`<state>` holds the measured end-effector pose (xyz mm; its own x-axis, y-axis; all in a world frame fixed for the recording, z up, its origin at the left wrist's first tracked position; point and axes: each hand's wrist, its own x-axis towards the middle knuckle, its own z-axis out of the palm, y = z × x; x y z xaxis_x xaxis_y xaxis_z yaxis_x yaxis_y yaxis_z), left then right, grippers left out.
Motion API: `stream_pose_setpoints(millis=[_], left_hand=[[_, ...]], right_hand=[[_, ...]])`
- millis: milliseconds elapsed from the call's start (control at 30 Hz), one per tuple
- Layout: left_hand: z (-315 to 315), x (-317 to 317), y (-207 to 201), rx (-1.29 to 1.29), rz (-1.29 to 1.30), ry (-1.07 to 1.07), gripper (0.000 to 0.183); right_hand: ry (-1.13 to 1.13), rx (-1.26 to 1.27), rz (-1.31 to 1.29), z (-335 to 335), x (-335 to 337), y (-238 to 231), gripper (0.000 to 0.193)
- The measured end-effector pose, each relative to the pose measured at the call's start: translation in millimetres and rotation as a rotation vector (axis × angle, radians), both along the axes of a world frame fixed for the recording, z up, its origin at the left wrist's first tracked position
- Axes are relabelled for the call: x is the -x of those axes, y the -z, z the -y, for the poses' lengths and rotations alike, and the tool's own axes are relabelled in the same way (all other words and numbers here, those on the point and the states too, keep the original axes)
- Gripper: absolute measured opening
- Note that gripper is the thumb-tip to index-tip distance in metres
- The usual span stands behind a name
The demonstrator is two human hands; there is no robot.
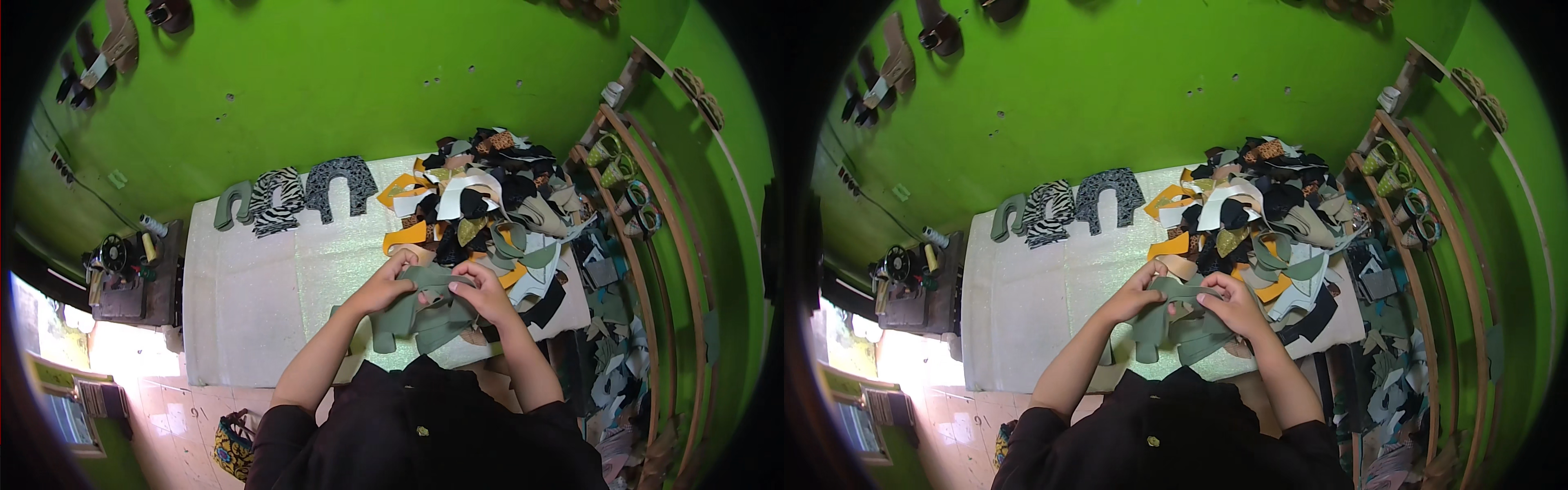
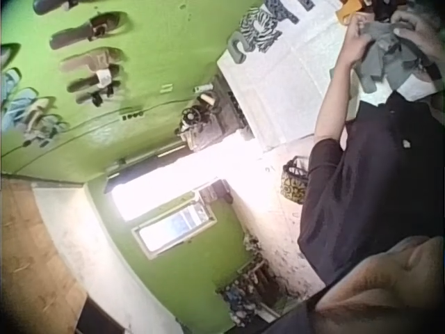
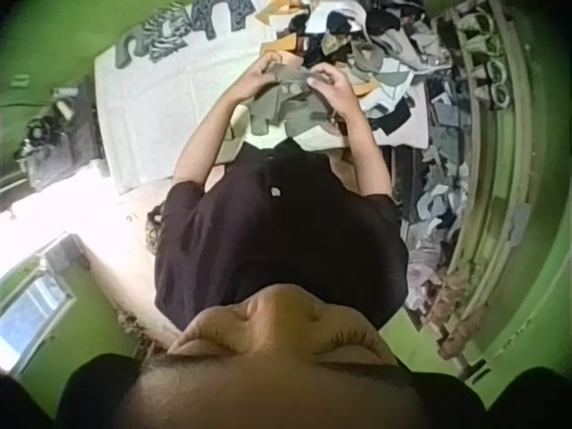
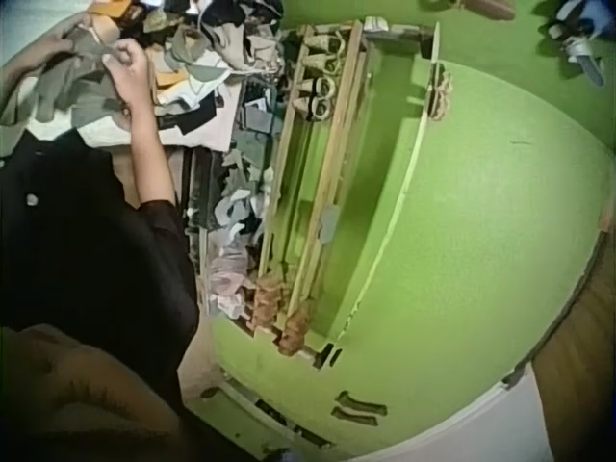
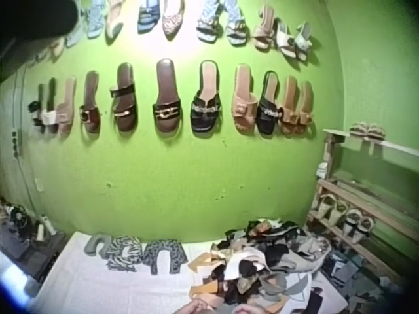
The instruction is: Sorting and arranging leather shoe upper components on a table in a workshop.
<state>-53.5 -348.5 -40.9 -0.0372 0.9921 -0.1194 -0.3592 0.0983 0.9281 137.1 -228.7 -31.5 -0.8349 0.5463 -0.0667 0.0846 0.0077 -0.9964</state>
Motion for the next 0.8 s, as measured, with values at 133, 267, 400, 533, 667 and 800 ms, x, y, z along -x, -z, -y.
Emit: stream_pose_setpoints(millis=[133,267,400,533,667,800], left_hand=[[32,17,8,0.098,0.154,-0.150,0.042],[70,35,40,0.201,0.111,-0.362,0.047],[100,39,55,0.297,-0.026,-0.470,0.045],[123,32,82,0.365,-0.015,-0.562,0.042],[130,35,117,0.373,0.058,-0.670,0.038],[135,37,145,0.483,-0.537,-0.721,0.035]], right_hand=[[0.008,0.615,-0.158,17,30,34,0.030],[-0.028,0.617,0.056,43,49,69,0.032],[-0.033,0.415,0.122,61,70,89,0.030],[-0.095,0.318,0.194,74,79,115,0.030],[-0.114,0.024,0.281,78,88,141,0.028],[-0.018,-0.257,0.438,84,96,153,0.026]])
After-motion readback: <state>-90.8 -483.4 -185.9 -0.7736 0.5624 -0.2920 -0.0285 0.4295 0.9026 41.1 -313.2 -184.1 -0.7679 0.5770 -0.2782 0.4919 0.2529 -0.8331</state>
